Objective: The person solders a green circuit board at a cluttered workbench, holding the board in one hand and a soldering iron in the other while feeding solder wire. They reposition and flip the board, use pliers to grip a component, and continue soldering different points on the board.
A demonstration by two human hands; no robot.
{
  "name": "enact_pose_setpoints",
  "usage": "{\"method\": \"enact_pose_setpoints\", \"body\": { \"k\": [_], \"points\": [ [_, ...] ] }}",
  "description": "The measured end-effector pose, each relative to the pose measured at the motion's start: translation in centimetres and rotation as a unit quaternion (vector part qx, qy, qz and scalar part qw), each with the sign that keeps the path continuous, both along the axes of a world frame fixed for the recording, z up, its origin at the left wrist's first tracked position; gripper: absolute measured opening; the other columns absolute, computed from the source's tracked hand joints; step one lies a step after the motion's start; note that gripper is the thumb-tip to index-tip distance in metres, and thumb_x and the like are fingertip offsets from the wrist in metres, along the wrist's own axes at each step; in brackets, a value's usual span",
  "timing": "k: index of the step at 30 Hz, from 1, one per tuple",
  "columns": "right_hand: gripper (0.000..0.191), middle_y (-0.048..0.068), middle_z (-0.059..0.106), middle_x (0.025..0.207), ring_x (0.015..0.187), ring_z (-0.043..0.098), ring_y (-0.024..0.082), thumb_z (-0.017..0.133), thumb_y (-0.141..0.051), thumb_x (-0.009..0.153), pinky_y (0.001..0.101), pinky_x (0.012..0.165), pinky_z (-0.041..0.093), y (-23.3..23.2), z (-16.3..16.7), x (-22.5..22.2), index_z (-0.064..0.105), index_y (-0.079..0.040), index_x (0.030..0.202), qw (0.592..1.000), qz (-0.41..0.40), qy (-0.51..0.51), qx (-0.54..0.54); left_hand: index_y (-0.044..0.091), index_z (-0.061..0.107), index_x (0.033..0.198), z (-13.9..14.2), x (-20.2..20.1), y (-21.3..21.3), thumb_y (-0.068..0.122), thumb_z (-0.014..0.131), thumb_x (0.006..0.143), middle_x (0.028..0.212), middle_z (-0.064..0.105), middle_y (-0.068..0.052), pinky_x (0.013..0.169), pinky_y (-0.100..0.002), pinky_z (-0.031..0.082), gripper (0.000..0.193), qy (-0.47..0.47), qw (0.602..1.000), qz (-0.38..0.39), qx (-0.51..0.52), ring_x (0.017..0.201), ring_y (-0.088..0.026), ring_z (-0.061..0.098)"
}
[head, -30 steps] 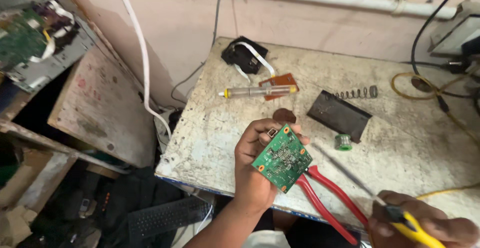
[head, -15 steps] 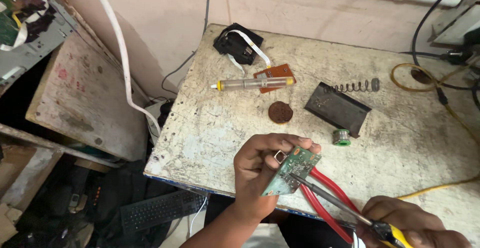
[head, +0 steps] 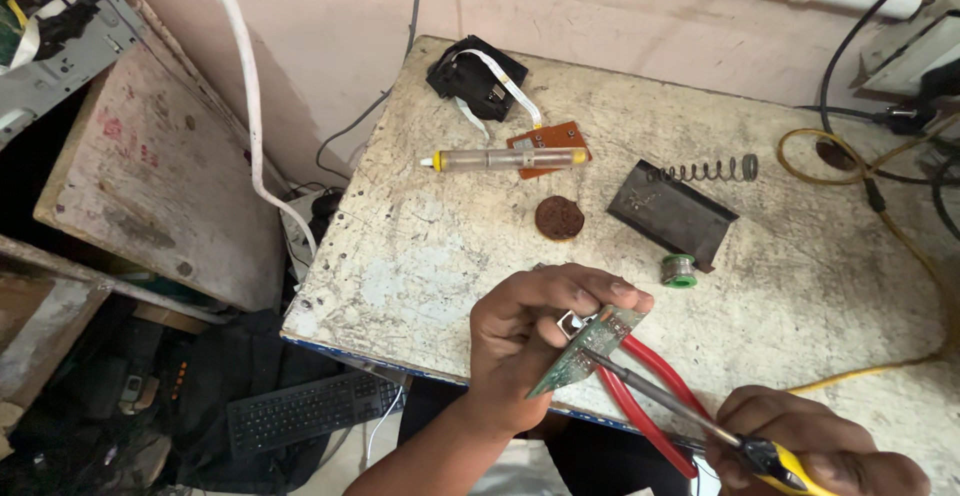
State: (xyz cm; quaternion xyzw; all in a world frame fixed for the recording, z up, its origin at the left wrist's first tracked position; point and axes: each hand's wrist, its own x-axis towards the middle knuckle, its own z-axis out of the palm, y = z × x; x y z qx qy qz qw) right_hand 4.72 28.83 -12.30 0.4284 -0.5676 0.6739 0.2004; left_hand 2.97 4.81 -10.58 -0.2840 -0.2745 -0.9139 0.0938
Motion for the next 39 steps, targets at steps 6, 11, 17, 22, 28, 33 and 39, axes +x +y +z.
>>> {"method": "enact_pose_setpoints", "body": {
  "k": [6, 11, 17, 22, 28, 33, 39],
  "points": [
    [0.038, 0.010, 0.070, 0.067, 0.054, 0.067, 0.023, 0.075, -0.014, 0.090, 0.0402, 0.053, 0.056, -0.6, -0.5, 1.1, 0.046, -0.019, 0.114, 0.998, -0.047, -0.034, -0.025, 0.004, 0.065, 0.121, 0.0, 0.0, -0.5, 0.028, 0.065, 0.110, 0.121, 0.070, -0.017, 0.108, -0.052, 0.056, 0.026, 0.016, 1.000, 0.009, -0.017, 0.119, -0.030, 0.070],
    [0.038, 0.015, 0.068, 0.065, 0.056, 0.065, 0.026, 0.075, -0.013, 0.090, 0.0442, 0.054, 0.053, -0.1, -1.8, 0.9, 0.050, -0.016, 0.120, 0.997, -0.008, -0.056, -0.061, 0.004, 0.065, 0.120, 0.0, -0.1, -0.5, 0.030, 0.065, 0.110, 0.120, 0.070, -0.017, 0.109, -0.052, 0.056, 0.028, 0.017, 1.000, 0.009, -0.024, 0.119, -0.029, 0.070],
    [0.030, 0.019, 0.068, 0.065, 0.055, 0.067, 0.030, 0.071, -0.017, 0.095, 0.0488, 0.054, 0.055, 0.3, -1.6, 0.8, 0.054, -0.012, 0.119, 0.996, -0.003, -0.062, -0.057, 0.003, 0.065, 0.118, -0.1, -0.1, -0.6, 0.031, 0.065, 0.110, 0.118, 0.069, -0.017, 0.109, -0.052, 0.055, 0.029, 0.013, 0.999, 0.006, -0.029, 0.119, -0.028, 0.069],
    [0.023, 0.021, 0.069, 0.062, 0.053, 0.068, 0.032, 0.067, -0.019, 0.097, 0.0488, 0.052, 0.054, 0.3, -2.2, 1.3, 0.060, -0.008, 0.116, 0.991, -0.001, -0.078, -0.110, 0.003, 0.066, 0.118, -0.2, 0.0, -0.5, 0.031, 0.066, 0.110, 0.117, 0.068, -0.018, 0.108, -0.051, 0.054, 0.029, 0.027, 0.999, 0.002, -0.034, 0.118, -0.027, 0.068],
    [0.022, 0.022, 0.069, 0.063, 0.050, 0.067, 0.032, 0.067, -0.020, 0.098, 0.0481, 0.049, 0.054, 0.2, -2.4, 1.6, 0.060, -0.008, 0.115, 0.988, -0.035, -0.078, -0.129, 0.003, 0.066, 0.118, -0.3, -0.1, -0.4, 0.032, 0.066, 0.110, 0.119, 0.069, -0.021, 0.105, -0.048, 0.055, 0.030, 0.026, 0.998, -0.004, -0.052, 0.114, -0.027, 0.070],
    [0.019, 0.022, 0.068, 0.061, 0.051, 0.067, 0.031, 0.068, -0.018, 0.097, 0.0487, 0.050, 0.054, -0.1, -1.7, 1.6, 0.058, -0.008, 0.111, 0.989, -0.023, -0.085, -0.117, 0.003, 0.066, 0.119, -0.3, -0.2, -0.6, 0.030, 0.067, 0.111, 0.118, 0.070, -0.021, 0.106, -0.048, 0.056, 0.029, 0.037, 0.998, -0.005, -0.052, 0.115, -0.027, 0.071],
    [0.022, 0.017, 0.065, 0.060, 0.052, 0.067, 0.028, 0.063, -0.023, 0.102, 0.0492, 0.053, 0.057, -0.2, -1.2, 1.8, 0.044, -0.012, 0.109, 0.993, -0.073, -0.082, -0.051, 0.003, 0.067, 0.119, -0.5, -0.2, -0.4, 0.030, 0.067, 0.111, 0.117, 0.070, -0.019, 0.104, -0.048, 0.056, 0.028, 0.025, 0.998, -0.009, -0.054, 0.115, -0.026, 0.071]
  ]
}}
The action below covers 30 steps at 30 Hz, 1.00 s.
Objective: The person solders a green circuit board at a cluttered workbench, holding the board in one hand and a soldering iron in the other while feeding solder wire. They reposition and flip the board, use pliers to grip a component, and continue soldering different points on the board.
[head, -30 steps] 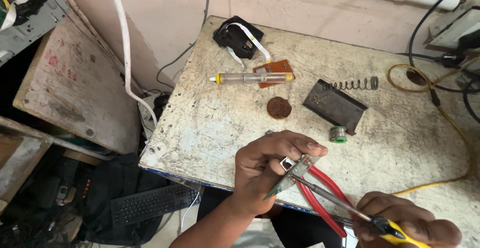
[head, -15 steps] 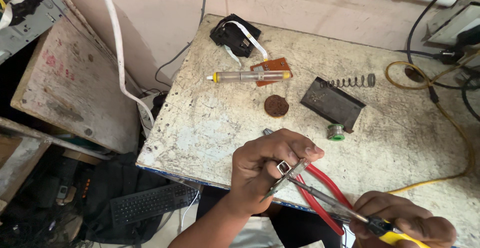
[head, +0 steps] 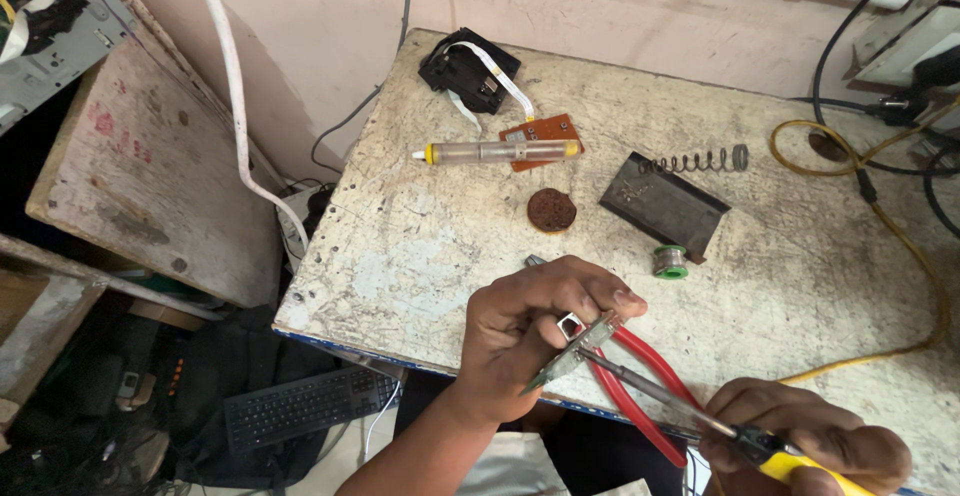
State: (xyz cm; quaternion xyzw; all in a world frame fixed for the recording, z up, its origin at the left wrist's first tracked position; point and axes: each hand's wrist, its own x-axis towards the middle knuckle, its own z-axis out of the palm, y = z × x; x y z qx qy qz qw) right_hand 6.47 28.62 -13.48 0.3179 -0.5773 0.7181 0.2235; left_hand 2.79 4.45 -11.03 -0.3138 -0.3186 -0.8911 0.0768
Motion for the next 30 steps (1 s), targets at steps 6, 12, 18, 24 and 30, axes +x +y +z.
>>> {"method": "enact_pose_setpoints", "body": {
  "k": [6, 12, 18, 24, 30],
  "points": [
    [0.022, 0.016, 0.062, 0.060, 0.054, 0.066, 0.029, 0.061, -0.022, 0.101, 0.0495, 0.054, 0.058, 0.4, 0.4, -0.1, 0.044, -0.010, 0.108, 0.999, 0.042, -0.008, 0.001, 0.002, 0.066, 0.117, -0.4, 0.2, 0.1, 0.031, 0.068, 0.109, 0.114, 0.072, -0.017, 0.104, -0.048, 0.057, 0.031, -0.008, 1.000, 0.006, -0.006, 0.115, -0.026, 0.070],
    [0.016, 0.026, 0.063, 0.073, 0.061, 0.067, 0.032, 0.063, -0.022, 0.104, 0.0391, 0.049, 0.059, 0.8, 0.2, 1.3, 0.050, -0.013, 0.108, 0.992, 0.066, -0.090, -0.057, 0.001, 0.065, 0.116, -0.8, 0.3, 0.5, 0.030, 0.070, 0.107, 0.117, 0.070, -0.015, 0.106, -0.051, 0.055, 0.031, -0.030, 0.999, -0.014, 0.016, 0.115, -0.026, 0.069],
    [0.016, 0.032, 0.064, 0.075, 0.061, 0.066, 0.031, 0.064, -0.018, 0.106, 0.0408, 0.053, 0.059, 0.3, -0.3, 2.8, 0.053, -0.009, 0.113, 0.989, 0.018, -0.105, -0.107, 0.001, 0.065, 0.118, -1.2, 0.4, 0.8, 0.029, 0.069, 0.108, 0.119, 0.068, -0.015, 0.108, -0.054, 0.054, 0.030, -0.033, 0.999, -0.026, 0.025, 0.118, -0.026, 0.069],
    [0.015, 0.030, 0.066, 0.079, 0.061, 0.067, 0.029, 0.063, -0.015, 0.105, 0.0446, 0.057, 0.059, 0.1, -0.2, 2.6, 0.056, -0.009, 0.118, 0.989, 0.022, -0.091, -0.115, 0.001, 0.065, 0.119, -1.4, 0.3, 0.8, 0.029, 0.069, 0.107, 0.123, 0.068, -0.017, 0.107, -0.054, 0.055, 0.031, -0.035, 0.999, -0.019, 0.020, 0.119, -0.029, 0.070],
    [0.018, 0.019, 0.068, 0.067, 0.054, 0.066, 0.026, 0.063, -0.016, 0.101, 0.0434, 0.055, 0.056, -0.2, -0.1, 1.9, 0.057, -0.009, 0.116, 0.993, 0.011, -0.045, -0.107, 0.001, 0.065, 0.120, -1.3, 0.3, 0.9, 0.029, 0.068, 0.107, 0.122, 0.068, -0.016, 0.112, -0.058, 0.056, 0.031, -0.043, 0.999, -0.013, 0.014, 0.121, -0.030, 0.070]
  ]
}}
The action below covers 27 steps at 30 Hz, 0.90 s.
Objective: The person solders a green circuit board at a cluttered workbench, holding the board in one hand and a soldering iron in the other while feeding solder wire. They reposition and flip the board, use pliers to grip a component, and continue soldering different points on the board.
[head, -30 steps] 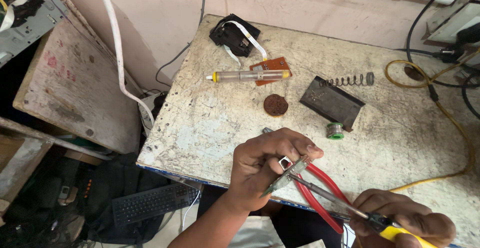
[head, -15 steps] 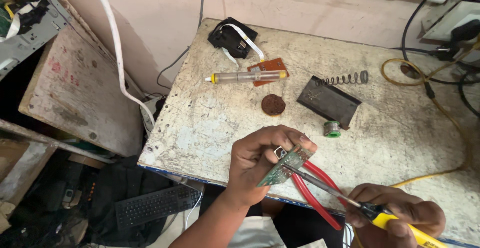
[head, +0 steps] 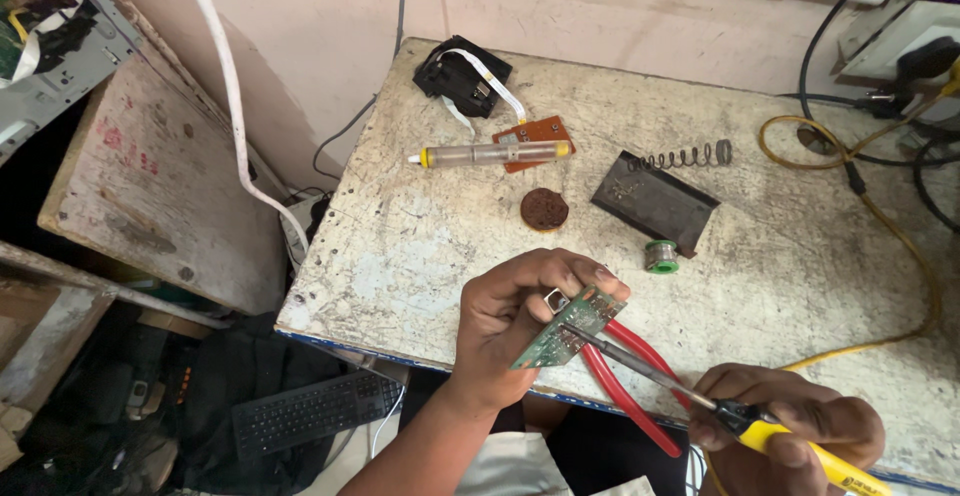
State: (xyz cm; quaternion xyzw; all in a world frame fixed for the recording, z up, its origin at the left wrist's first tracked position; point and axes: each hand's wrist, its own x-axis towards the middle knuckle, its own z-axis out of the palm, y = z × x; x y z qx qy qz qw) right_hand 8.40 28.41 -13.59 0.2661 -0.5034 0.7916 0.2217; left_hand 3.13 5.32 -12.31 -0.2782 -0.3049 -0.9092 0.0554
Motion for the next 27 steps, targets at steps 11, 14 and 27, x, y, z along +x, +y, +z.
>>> {"method": "enact_pose_setpoints", "body": {
  "k": [11, 14, 27],
  "points": [
    [0.018, 0.016, 0.068, 0.062, 0.056, 0.067, 0.025, 0.063, -0.020, 0.101, 0.0445, 0.056, 0.056, 0.0, -0.1, -0.3, 0.051, -0.011, 0.110, 1.000, -0.018, 0.009, 0.019, 0.002, 0.065, 0.120, 0.0, 0.0, 0.0, 0.029, 0.067, 0.108, 0.120, 0.068, -0.014, 0.110, -0.055, 0.056, 0.030, 0.001, 1.000, -0.007, -0.001, 0.121, -0.028, 0.070],
    [0.018, 0.016, 0.068, 0.063, 0.056, 0.067, 0.025, 0.063, -0.021, 0.103, 0.0433, 0.056, 0.056, 0.3, 0.1, -0.1, 0.049, -0.012, 0.110, 0.998, -0.032, -0.005, 0.051, 0.002, 0.064, 0.120, 0.1, 0.0, 0.0, 0.029, 0.066, 0.109, 0.119, 0.067, -0.012, 0.108, -0.052, 0.056, 0.029, 0.003, 1.000, -0.005, -0.003, 0.121, -0.026, 0.069],
    [0.014, 0.016, 0.071, 0.072, 0.059, 0.070, 0.024, 0.061, -0.020, 0.104, 0.0408, 0.057, 0.059, 0.8, 1.1, 0.1, 0.052, -0.012, 0.112, 0.999, 0.011, 0.006, 0.030, 0.004, 0.064, 0.119, 1.1, 0.2, -0.1, 0.029, 0.068, 0.109, 0.115, 0.070, -0.012, 0.106, -0.048, 0.055, 0.027, -0.004, 0.999, -0.053, 0.012, 0.115, -0.025, 0.070]
  ]
}}
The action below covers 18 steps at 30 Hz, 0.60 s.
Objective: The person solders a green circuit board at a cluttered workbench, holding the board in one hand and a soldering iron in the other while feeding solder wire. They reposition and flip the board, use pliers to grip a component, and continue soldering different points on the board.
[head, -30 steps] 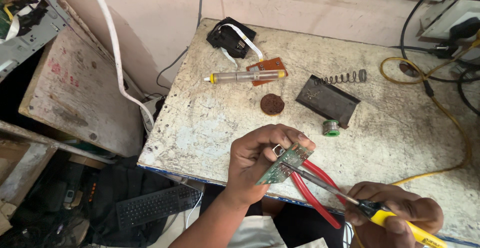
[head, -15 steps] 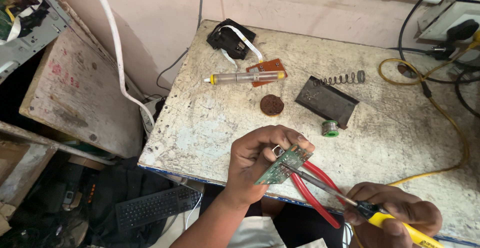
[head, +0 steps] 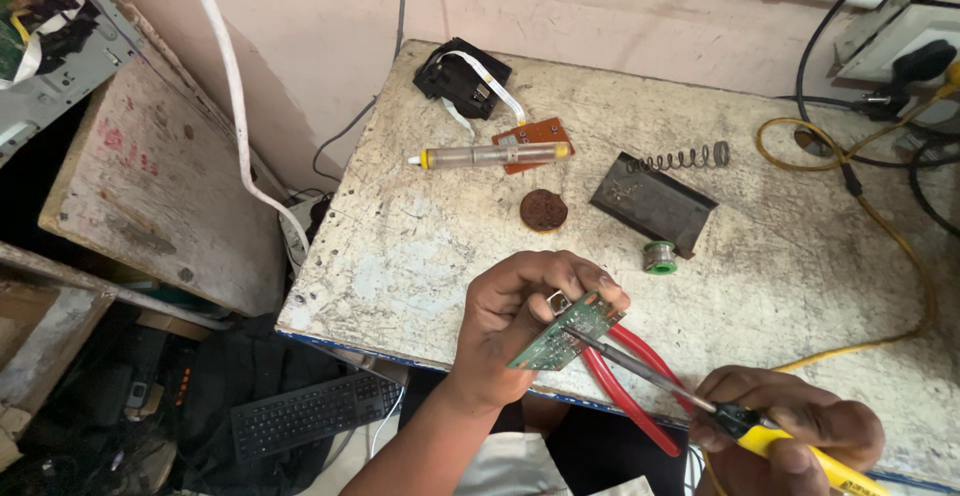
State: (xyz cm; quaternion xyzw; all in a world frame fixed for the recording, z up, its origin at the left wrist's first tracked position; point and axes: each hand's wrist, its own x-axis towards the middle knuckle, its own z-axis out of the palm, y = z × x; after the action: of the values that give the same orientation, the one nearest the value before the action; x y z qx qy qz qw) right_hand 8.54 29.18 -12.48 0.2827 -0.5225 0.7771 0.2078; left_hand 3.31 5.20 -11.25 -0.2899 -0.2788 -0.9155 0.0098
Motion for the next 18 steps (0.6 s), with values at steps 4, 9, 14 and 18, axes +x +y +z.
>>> {"method": "enact_pose_setpoints", "body": {
  "k": [4, 9, 14, 18],
  "points": [
    [0.012, 0.024, 0.071, 0.073, 0.063, 0.068, 0.029, 0.063, -0.015, 0.103, 0.0434, 0.053, 0.058, 0.3, 0.0, 0.3, 0.058, -0.007, 0.109, 0.998, 0.024, -0.055, -0.035, 0.004, 0.065, 0.117, 0.1, 0.0, 0.2, 0.028, 0.069, 0.108, 0.113, 0.071, -0.013, 0.105, -0.049, 0.056, 0.027, -0.002, 1.000, 0.004, 0.001, 0.114, -0.024, 0.070],
    [0.011, 0.025, 0.071, 0.072, 0.058, 0.071, 0.028, 0.063, -0.016, 0.104, 0.0437, 0.055, 0.058, 0.5, -0.5, 0.9, 0.060, -0.008, 0.110, 0.997, -0.002, -0.069, -0.036, 0.003, 0.064, 0.117, 0.1, 0.1, 0.6, 0.028, 0.067, 0.107, 0.119, 0.070, -0.011, 0.110, -0.051, 0.056, 0.028, -0.014, 1.000, 0.022, 0.005, 0.119, -0.025, 0.069],
    [0.017, 0.025, 0.068, 0.075, 0.060, 0.068, 0.030, 0.067, -0.014, 0.102, 0.0459, 0.055, 0.058, 0.5, -0.9, 0.7, 0.058, -0.005, 0.114, 0.996, 0.025, -0.040, -0.075, 0.002, 0.062, 0.118, -0.1, 0.3, 0.5, 0.028, 0.063, 0.110, 0.121, 0.071, -0.014, 0.110, -0.050, 0.056, 0.027, -0.025, 0.999, 0.025, -0.004, 0.119, -0.028, 0.070],
    [0.015, 0.027, 0.068, 0.078, 0.062, 0.070, 0.030, 0.067, -0.013, 0.105, 0.0465, 0.057, 0.058, 0.5, -0.7, 1.1, 0.057, -0.005, 0.112, 0.995, 0.036, -0.057, -0.071, 0.002, 0.061, 0.117, -0.2, 0.2, 0.5, 0.028, 0.063, 0.111, 0.122, 0.071, -0.014, 0.109, -0.050, 0.056, 0.027, -0.028, 0.999, 0.021, 0.003, 0.119, -0.028, 0.070]
  ]
}}
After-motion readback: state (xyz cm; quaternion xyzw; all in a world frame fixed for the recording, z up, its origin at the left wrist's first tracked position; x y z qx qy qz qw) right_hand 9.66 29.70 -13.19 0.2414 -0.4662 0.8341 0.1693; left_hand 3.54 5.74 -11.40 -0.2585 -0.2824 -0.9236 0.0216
